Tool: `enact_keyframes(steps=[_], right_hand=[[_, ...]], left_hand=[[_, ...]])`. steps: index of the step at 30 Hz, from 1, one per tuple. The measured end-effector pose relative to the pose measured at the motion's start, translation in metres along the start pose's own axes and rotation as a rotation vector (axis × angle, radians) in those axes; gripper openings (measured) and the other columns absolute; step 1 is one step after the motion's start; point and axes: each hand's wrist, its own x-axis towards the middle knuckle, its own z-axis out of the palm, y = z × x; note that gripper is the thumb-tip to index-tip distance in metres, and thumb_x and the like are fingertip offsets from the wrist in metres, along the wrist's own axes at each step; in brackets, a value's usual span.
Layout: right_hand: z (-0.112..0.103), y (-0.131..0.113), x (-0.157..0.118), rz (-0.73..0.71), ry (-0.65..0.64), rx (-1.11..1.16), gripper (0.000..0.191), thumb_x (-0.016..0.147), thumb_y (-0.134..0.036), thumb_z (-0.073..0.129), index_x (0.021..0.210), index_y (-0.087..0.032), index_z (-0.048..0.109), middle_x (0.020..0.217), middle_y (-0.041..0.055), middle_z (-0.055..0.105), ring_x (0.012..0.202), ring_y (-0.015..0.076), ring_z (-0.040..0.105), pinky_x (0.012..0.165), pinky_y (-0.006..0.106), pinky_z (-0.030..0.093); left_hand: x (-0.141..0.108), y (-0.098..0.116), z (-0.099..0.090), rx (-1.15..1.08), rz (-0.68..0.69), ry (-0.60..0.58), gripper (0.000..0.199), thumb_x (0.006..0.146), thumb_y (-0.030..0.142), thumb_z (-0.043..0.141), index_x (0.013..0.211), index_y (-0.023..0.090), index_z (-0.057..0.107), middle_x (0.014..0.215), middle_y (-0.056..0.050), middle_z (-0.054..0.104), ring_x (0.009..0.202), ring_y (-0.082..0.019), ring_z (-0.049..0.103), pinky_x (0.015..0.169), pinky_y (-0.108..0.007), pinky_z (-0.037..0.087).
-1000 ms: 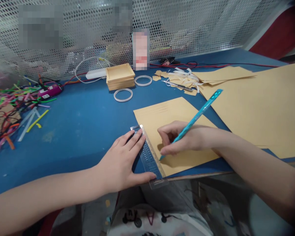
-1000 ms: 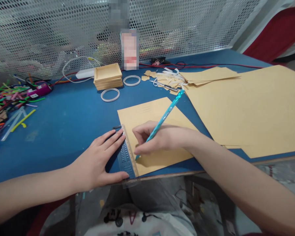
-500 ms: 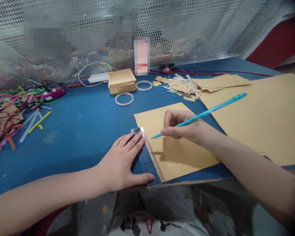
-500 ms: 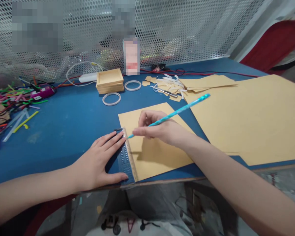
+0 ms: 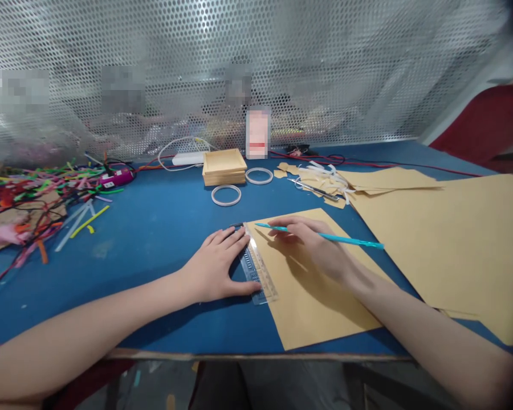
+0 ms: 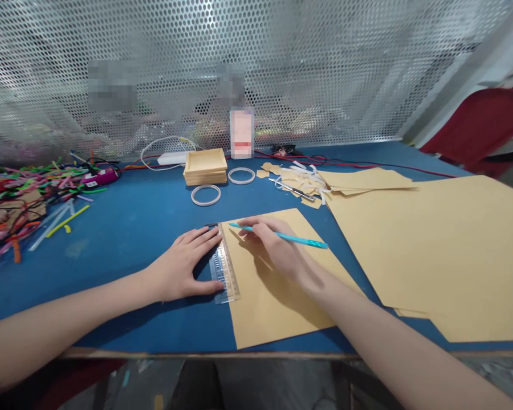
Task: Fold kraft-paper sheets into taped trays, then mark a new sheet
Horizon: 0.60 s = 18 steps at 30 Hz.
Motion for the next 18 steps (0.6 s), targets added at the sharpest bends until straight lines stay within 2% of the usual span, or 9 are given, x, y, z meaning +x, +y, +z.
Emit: enact_keyframes(steps=[3,7,11,18], right_hand=[[-0.003,0.009,0.005,-0.053,0.013,-0.12,0.021,0.083,-0.036,0.058,0.098,-0.022,0.064,0.089,0.006,0.07,0.086,0.0217,0.065,0.077,0.037,0.052],[-0.006,0.018,0.009,-0.119,0.046,-0.281,0.019,0.084,-0.04,0.059,0.092,-0.022,0.062,0.088,0.0052,0.069,0.08,0.0205,0.064,0.069,0.034,0.05],[-0.005,0.016,0.009,-0.12,0.036,-0.307,0.021,0.084,-0.041,0.059,0.092,-0.022,0.063,0.09,0.006,0.069,0.079,0.0207,0.063,0.065,0.033,0.048],[-0.004,0.013,0.007,-0.107,0.032,-0.331,0.02,0.084,-0.04,0.06,0.093,-0.022,0.064,0.094,0.0059,0.07,0.083,0.0215,0.064,0.068,0.032,0.049]], left_hand=[[0.003,-0.003,0.0,0.0,0.012,0.01,0.096,0.077,0.075,0.051,0.149,0.016,0.029,0.155,-0.009,0.024,0.144,-0.029,0.02,0.117,-0.047,0.014],[0.003,-0.003,-0.001,0.009,0.008,0.001,0.095,0.077,0.074,0.052,0.149,0.016,0.03,0.155,-0.008,0.023,0.144,-0.029,0.02,0.117,-0.046,0.015],[0.002,-0.002,-0.001,0.007,0.005,0.005,0.094,0.077,0.073,0.052,0.148,0.015,0.031,0.155,-0.008,0.024,0.143,-0.029,0.021,0.116,-0.046,0.016],[0.002,-0.002,-0.002,0.006,0.015,0.017,0.093,0.077,0.071,0.054,0.148,0.015,0.032,0.155,-0.009,0.025,0.143,-0.029,0.022,0.115,-0.046,0.019]])
